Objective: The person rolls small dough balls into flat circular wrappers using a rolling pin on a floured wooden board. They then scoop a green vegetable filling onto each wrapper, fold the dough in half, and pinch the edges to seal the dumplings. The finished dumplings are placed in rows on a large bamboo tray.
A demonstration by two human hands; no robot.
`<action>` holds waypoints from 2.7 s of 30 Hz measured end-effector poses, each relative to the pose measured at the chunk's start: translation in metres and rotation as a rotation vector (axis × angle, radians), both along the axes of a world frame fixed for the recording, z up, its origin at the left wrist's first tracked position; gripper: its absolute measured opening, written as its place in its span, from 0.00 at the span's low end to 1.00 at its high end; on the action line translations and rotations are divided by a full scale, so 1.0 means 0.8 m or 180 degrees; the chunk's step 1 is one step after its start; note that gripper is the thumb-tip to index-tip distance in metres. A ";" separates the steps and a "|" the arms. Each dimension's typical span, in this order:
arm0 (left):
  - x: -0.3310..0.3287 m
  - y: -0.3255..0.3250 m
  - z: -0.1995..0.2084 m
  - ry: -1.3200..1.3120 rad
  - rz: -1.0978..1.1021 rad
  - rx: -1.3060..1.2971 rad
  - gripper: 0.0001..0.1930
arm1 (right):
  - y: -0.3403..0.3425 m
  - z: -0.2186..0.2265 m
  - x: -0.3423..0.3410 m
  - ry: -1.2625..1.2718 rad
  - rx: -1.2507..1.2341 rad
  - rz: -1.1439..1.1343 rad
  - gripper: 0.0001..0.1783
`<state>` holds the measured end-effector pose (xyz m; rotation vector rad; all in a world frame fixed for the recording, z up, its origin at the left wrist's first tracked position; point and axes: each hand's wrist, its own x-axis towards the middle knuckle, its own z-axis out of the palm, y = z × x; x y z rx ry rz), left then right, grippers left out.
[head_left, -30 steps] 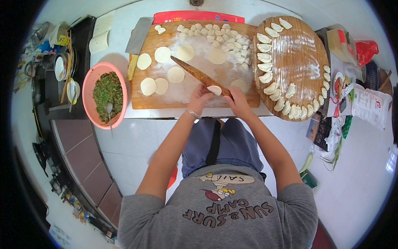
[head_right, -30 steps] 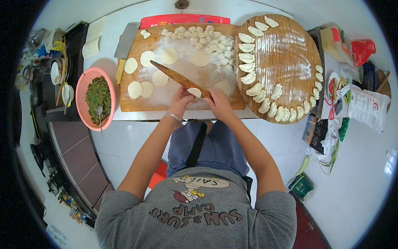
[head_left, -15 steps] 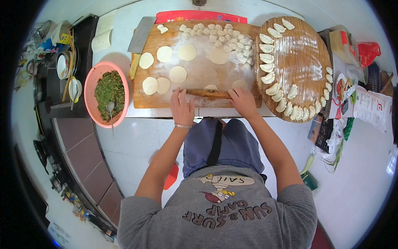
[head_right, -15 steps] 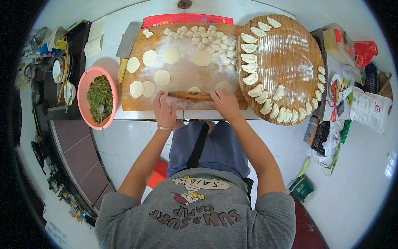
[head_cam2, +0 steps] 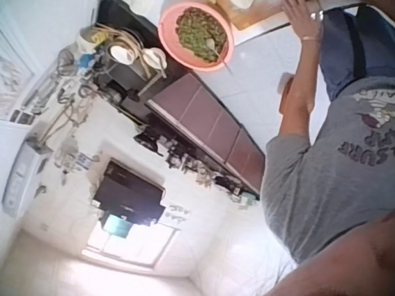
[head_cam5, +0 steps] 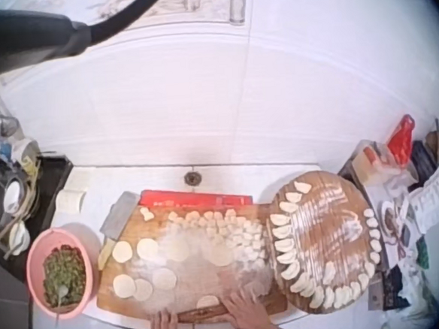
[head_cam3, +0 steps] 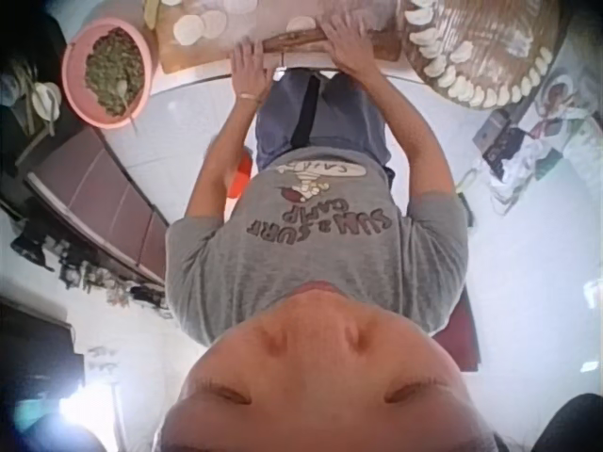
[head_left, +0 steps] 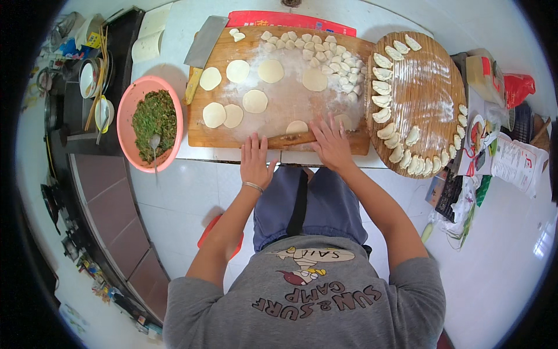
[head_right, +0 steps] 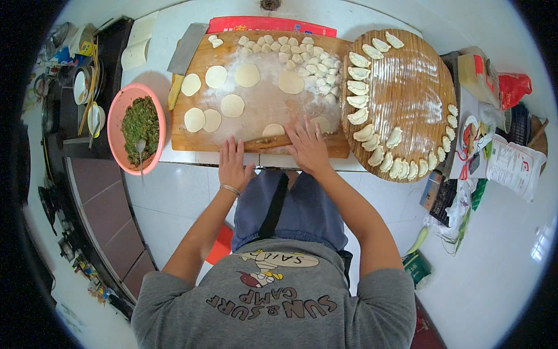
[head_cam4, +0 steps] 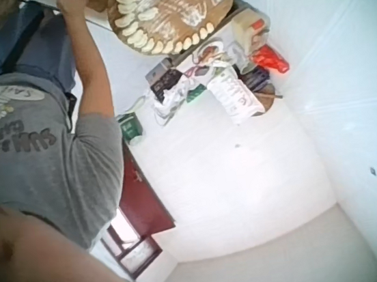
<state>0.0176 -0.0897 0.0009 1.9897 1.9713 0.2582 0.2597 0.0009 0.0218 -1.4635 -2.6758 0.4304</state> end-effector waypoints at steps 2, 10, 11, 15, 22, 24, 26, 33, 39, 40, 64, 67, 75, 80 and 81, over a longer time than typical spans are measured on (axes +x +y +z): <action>-0.004 0.026 -0.004 0.0108 0.0191 0.0215 0.38 | 0.029 -0.007 -0.020 -0.0014 0.0244 -0.0046 0.32; 0.000 0.033 0.010 0.0026 0.0126 -0.0014 0.37 | 0.028 -0.014 -0.005 -0.0155 0.0261 -0.0148 0.33; 0.001 0.010 0.010 -0.0038 0.0053 -0.0134 0.37 | 0.014 -0.008 -0.001 -0.0149 0.0043 -0.0052 0.34; 0.001 -0.006 -0.008 0.0066 0.0126 -0.0027 0.39 | 0.012 -0.008 0.002 -0.0029 0.0266 0.0235 0.33; 0.023 0.097 0.013 -0.0534 -0.0893 0.0576 0.29 | 0.061 -0.012 0.004 0.0089 0.0514 0.0825 0.23; 0.034 0.102 0.016 -0.0860 -0.1091 0.0724 0.22 | 0.059 0.000 0.007 0.0176 0.0333 0.0762 0.22; 0.041 0.105 0.020 -0.1159 -0.1145 0.0998 0.15 | 0.049 0.018 0.013 0.0263 0.0060 0.0634 0.21; 0.054 0.082 0.052 -0.1374 -0.1627 0.1078 0.13 | 0.021 0.020 0.050 0.1648 -0.2126 -0.0570 0.17; 0.061 0.098 0.025 -0.2082 0.0773 -0.0787 0.15 | 0.019 0.027 0.046 0.1546 -0.1313 -0.1053 0.18; 0.050 0.099 0.016 -0.1949 0.0898 -0.0755 0.15 | 0.018 0.024 0.046 0.1501 -0.1089 -0.1022 0.18; -0.016 0.035 0.000 -0.0128 -0.0383 0.0330 0.37 | -0.016 -0.014 0.011 -0.0016 -0.0010 -0.0017 0.29; -0.007 0.056 0.012 -0.0507 -0.0461 0.0939 0.32 | -0.003 -0.005 0.016 0.0161 -0.0346 -0.0143 0.19; 0.064 0.110 -0.013 -0.4731 0.1629 -0.0783 0.23 | -0.014 0.012 0.033 0.2609 -0.2022 -0.1259 0.16; 0.071 0.130 0.021 -0.7071 0.1261 -0.2559 0.18 | -0.014 0.029 0.046 0.3590 -0.4390 -0.1997 0.19; 0.073 0.129 0.024 -0.6985 0.1266 -0.2500 0.16 | -0.015 0.026 0.047 0.3511 -0.4180 -0.1964 0.19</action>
